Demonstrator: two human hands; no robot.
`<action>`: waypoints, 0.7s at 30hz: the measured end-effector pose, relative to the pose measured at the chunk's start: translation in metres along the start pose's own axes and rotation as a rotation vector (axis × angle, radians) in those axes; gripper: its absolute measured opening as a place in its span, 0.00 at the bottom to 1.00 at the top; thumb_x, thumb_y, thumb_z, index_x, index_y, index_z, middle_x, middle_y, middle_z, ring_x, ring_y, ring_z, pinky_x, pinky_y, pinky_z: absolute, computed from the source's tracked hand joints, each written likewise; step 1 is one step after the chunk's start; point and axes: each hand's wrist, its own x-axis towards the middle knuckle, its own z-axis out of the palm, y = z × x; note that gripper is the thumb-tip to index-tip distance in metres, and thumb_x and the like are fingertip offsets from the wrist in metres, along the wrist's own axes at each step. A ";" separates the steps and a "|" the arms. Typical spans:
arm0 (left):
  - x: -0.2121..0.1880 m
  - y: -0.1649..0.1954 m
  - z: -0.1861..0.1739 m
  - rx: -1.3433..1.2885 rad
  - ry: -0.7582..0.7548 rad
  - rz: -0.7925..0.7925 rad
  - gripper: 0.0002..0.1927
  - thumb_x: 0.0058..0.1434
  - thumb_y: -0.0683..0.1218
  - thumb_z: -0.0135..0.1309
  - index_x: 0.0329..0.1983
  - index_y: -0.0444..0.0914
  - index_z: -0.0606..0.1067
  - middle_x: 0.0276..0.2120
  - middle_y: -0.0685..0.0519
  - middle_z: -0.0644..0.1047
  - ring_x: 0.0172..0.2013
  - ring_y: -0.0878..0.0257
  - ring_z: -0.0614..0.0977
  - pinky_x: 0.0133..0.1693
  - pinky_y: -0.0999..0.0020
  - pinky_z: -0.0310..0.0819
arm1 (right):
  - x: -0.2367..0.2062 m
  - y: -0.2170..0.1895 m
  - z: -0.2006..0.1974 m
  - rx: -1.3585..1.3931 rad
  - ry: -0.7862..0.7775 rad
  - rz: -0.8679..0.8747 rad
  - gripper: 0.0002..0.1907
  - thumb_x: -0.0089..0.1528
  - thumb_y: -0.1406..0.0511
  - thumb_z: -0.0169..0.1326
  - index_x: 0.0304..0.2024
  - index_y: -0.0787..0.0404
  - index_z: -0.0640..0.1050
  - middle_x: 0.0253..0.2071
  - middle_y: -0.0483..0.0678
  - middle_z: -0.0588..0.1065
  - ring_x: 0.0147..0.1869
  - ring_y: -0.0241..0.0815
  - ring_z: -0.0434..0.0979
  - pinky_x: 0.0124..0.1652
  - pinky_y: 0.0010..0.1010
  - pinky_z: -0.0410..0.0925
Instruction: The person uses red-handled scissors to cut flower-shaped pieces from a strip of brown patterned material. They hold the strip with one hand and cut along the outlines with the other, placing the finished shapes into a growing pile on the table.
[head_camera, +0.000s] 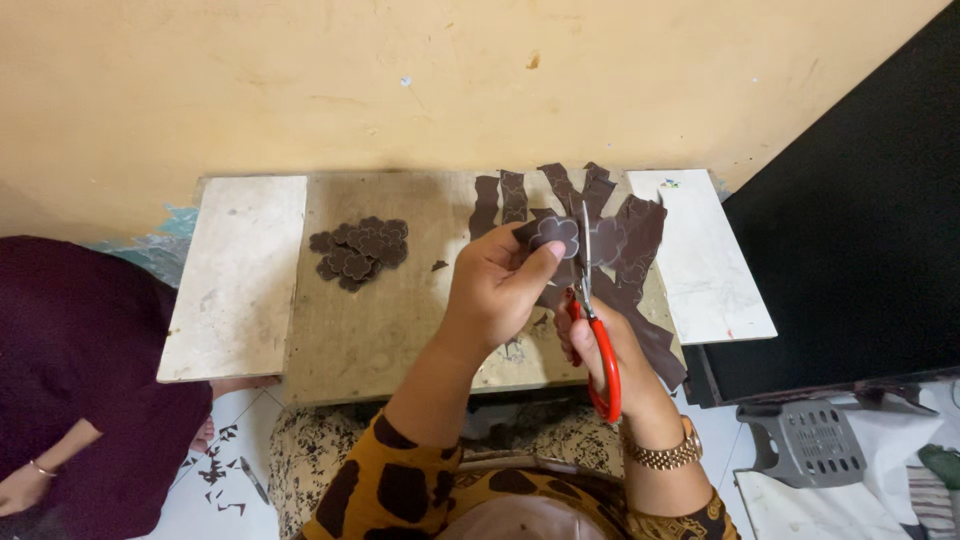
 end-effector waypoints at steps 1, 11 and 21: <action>0.000 0.002 -0.002 0.030 -0.016 0.008 0.09 0.68 0.41 0.56 0.47 0.30 0.79 0.33 0.58 0.79 0.33 0.74 0.75 0.35 0.76 0.70 | 0.000 -0.002 0.000 -0.001 -0.010 0.002 0.31 0.66 0.40 0.46 0.42 0.61 0.71 0.30 0.40 0.64 0.32 0.32 0.63 0.32 0.25 0.62; -0.002 0.018 -0.007 0.113 -0.034 0.004 0.09 0.66 0.40 0.56 0.46 0.31 0.79 0.32 0.58 0.79 0.32 0.74 0.75 0.34 0.76 0.70 | -0.003 -0.010 0.001 0.058 -0.029 0.017 0.31 0.65 0.40 0.49 0.41 0.61 0.71 0.29 0.40 0.62 0.32 0.32 0.59 0.31 0.24 0.59; 0.000 0.031 -0.017 0.189 -0.102 -0.064 0.07 0.65 0.43 0.57 0.38 0.32 0.80 0.27 0.58 0.78 0.29 0.72 0.74 0.32 0.75 0.69 | -0.002 0.001 -0.009 -0.110 -0.052 -0.002 0.27 0.66 0.43 0.49 0.29 0.57 0.66 0.26 0.37 0.60 0.30 0.31 0.56 0.30 0.24 0.56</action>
